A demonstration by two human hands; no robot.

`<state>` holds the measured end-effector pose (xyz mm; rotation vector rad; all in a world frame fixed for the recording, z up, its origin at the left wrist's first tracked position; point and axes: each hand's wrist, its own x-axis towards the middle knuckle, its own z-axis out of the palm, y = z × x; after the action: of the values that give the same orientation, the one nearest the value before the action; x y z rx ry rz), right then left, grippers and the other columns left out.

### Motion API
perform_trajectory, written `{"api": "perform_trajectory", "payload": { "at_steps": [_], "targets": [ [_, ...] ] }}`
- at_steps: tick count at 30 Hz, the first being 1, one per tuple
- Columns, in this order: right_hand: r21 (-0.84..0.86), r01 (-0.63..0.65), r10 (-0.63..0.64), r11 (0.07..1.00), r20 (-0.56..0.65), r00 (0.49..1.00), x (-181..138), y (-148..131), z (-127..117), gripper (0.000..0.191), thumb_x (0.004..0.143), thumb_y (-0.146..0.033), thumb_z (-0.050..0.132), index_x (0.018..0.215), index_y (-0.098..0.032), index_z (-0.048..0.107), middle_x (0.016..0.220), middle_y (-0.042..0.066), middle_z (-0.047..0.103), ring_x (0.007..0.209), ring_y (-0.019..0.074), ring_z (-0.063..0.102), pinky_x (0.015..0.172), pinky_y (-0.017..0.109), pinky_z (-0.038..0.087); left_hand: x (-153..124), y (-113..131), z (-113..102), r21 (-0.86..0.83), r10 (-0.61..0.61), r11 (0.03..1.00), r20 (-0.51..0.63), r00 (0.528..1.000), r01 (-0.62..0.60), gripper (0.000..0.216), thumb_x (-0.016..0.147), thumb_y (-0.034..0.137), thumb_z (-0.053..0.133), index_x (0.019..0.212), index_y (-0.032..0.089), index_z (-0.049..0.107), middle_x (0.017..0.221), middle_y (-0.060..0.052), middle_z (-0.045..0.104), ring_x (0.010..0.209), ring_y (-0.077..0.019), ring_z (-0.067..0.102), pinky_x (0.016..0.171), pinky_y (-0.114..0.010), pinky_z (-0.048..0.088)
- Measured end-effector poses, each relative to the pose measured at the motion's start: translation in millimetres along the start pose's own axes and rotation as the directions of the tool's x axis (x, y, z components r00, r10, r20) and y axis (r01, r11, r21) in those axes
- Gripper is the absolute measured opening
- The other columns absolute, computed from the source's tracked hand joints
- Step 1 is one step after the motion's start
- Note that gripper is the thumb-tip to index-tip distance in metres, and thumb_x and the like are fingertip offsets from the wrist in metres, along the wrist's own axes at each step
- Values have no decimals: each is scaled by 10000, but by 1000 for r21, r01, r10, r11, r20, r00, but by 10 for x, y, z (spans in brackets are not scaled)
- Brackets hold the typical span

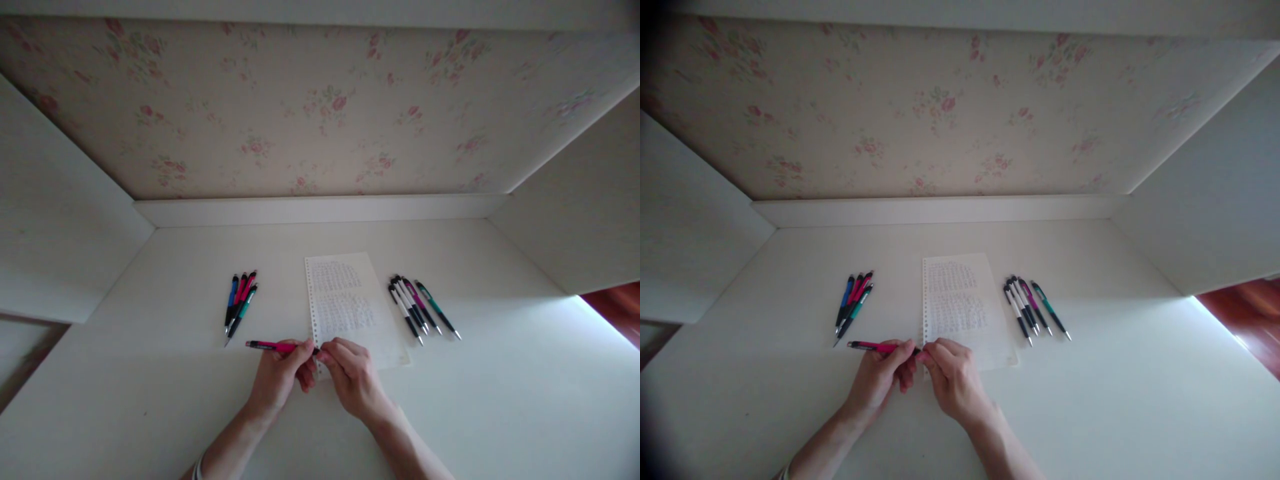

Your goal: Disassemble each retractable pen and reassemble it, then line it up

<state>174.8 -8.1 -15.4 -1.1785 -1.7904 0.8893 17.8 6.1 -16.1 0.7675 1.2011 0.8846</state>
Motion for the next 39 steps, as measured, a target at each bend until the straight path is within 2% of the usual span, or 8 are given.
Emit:
{"api": "perform_trajectory", "payload": {
  "at_steps": [5,9,15,19,22,28,35,39],
  "targets": [
    [-43,91,-91,995,-5,996,-14,64,30,187,978,-241,490,957,-221,675,760,67,655,689,195,581,639,315,432,40,-18,-9,9,-13,1000,-46,999,14,516,760,594,686,540,135,602,439,1,560,331,-94,471,326,-190,324],
    [58,-38,41,998,-52,998,-5,61,15,223,923,-321,610,1123,-224,616,904,61,694,654,157,590,604,276,464,48,-22,-7,25,35,999,-16,999,-35,482,792,570,680,585,141,607,424,17,540,367,-87,461,377,-184,341],
    [95,-205,207,974,-12,978,18,-8,-23,390,1007,-340,419,706,-197,622,631,7,623,586,124,577,591,245,428,32,-18,-5,67,49,996,43,998,-52,479,819,581,647,614,151,594,472,26,526,395,-76,428,393,-185,306],
    [138,-179,186,974,-40,982,14,-15,-23,183,948,-351,542,940,-216,666,712,20,657,625,153,586,559,256,433,26,-10,-5,42,31,999,22,999,-32,471,811,584,653,623,159,579,474,36,510,393,-78,421,390,-190,291],
    [190,-215,225,958,-31,974,10,-28,-32,263,905,-375,612,1118,-221,617,813,34,680,615,151,585,523,252,431,20,8,5,29,25,999,10,1000,-26,475,801,595,656,629,160,576,453,43,490,386,-76,401,391,-192,275],
    [99,-247,251,964,-24,968,43,-41,-61,295,971,-339,503,752,-200,642,655,12,643,585,129,556,565,246,423,14,3,6,36,33,999,35,999,-34,473,821,581,646,626,160,552,479,44,481,411,-76,408,408,-193,280],
    [137,-210,224,968,-94,970,37,4,-91,132,930,-317,583,941,-218,670,816,48,690,704,172,615,601,274,484,35,-3,-3,-82,36,996,-14,999,-37,451,823,559,659,652,160,539,511,61,444,425,-61,357,413,-187,242],
    [-68,-182,159,981,-257,953,72,129,-123,175,942,-313,566,964,-222,713,938,76,696,764,185,630,616,291,487,31,10,-4,-101,36,994,-25,999,-38,388,812,531,688,841,146,644,532,63,464,448,-61,372,435,-185,254]
  ]
}}
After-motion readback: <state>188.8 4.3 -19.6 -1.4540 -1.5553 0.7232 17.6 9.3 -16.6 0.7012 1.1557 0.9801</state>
